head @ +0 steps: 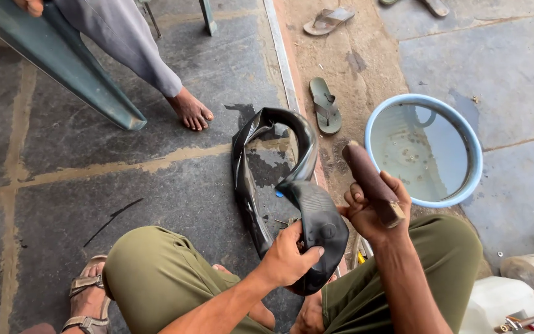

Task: Repairing a bicycle inner tube by sanding and applying a patch.

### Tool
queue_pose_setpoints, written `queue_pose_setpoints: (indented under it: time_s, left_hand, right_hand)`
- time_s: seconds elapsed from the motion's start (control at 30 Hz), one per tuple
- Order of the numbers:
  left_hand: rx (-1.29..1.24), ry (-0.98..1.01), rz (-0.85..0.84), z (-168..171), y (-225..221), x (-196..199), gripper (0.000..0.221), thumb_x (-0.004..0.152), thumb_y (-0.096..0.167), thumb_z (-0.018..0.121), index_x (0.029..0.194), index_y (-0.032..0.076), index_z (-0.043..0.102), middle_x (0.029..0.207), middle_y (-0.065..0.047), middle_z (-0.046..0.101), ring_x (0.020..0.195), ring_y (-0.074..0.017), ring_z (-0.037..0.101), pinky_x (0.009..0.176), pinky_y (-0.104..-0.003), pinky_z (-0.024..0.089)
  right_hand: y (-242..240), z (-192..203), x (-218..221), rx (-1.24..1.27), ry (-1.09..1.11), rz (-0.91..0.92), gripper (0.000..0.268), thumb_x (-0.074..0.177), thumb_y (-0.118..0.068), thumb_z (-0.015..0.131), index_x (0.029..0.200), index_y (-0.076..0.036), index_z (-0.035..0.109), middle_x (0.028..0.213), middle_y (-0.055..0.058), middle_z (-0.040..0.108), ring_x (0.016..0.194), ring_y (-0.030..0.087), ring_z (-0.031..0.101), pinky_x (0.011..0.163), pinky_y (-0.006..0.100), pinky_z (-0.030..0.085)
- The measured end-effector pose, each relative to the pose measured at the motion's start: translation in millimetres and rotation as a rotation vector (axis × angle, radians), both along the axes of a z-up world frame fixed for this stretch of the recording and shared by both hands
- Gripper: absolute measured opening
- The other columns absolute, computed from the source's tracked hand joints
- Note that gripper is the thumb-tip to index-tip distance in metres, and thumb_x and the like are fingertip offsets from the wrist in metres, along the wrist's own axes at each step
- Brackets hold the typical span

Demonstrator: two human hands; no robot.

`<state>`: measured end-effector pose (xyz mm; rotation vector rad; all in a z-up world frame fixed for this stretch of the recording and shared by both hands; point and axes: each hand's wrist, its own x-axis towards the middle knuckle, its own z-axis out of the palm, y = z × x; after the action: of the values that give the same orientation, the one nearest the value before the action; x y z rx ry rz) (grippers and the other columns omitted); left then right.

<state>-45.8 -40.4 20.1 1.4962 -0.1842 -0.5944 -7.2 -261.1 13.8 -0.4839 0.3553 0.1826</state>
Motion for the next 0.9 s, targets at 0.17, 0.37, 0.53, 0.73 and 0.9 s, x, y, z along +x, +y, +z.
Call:
queue_pose_setpoints:
  time_s: [0.17, 0.37, 0.53, 0.73, 0.9]
  left_hand:
    - [0.064, 0.026, 0.005, -3, 2, 4, 0.037, 0.081, 0.016, 0.078, 0.114, 0.002, 0.068, 0.099, -0.008, 0.077, 0.089, -0.0124, 0.073, 0.082, -0.030, 0.059]
    - [0.054, 0.080, 0.051, -18, -1, 5, 0.032, 0.080, 0.018, 0.084, 0.106, 0.001, 0.076, 0.095, -0.006, 0.080, 0.084, -0.0112, 0.074, 0.078, -0.028, 0.059]
    - [-0.060, 0.113, 0.131, -22, -6, 9, 0.027, 0.084, 0.012, 0.081, 0.107, 0.000, 0.077, 0.095, -0.008, 0.080, 0.082, -0.0104, 0.073, 0.075, -0.028, 0.059]
    - [-0.098, 0.023, 0.139, -17, -4, 20, 0.029, 0.083, 0.013, 0.079, 0.109, 0.001, 0.073, 0.098, -0.004, 0.078, 0.088, -0.0108, 0.070, 0.080, -0.028, 0.059]
    - [0.023, -0.141, 0.054, -6, -7, 13, 0.024, 0.084, 0.011, 0.077, 0.105, -0.002, 0.074, 0.101, -0.004, 0.075, 0.092, -0.0111, 0.071, 0.082, -0.029, 0.057]
  right_hand:
    - [6, -3, 5, 0.042, -0.059, -0.035, 0.050, 0.097, -0.043, 0.052, 0.127, -0.004, 0.057, 0.066, 0.008, 0.057, 0.063, 0.022, 0.051, 0.074, 0.047, 0.044]
    - [0, -41, 10, -0.090, 0.015, -0.009, 0.059, 0.096, -0.040, 0.058, 0.138, 0.001, 0.055, 0.068, 0.012, 0.060, 0.060, 0.023, 0.055, 0.061, 0.033, 0.046]
    - [16, 6, -13, -0.803, 0.044, -0.116, 0.060, 0.094, -0.036, 0.061, 0.141, 0.000, 0.051, 0.082, 0.012, 0.067, 0.067, 0.021, 0.059, 0.059, 0.030, 0.049]
    - [43, 62, -30, -1.931, -0.548, 0.013, 0.037, 0.083, -0.027, 0.073, 0.112, -0.005, 0.069, 0.068, 0.012, 0.069, 0.062, 0.019, 0.064, 0.072, 0.039, 0.049]
    - [54, 82, -11, -1.748, -0.200, -0.235, 0.056, 0.084, -0.024, 0.070, 0.137, -0.006, 0.064, 0.064, 0.016, 0.063, 0.052, 0.022, 0.059, 0.055, 0.038, 0.050]
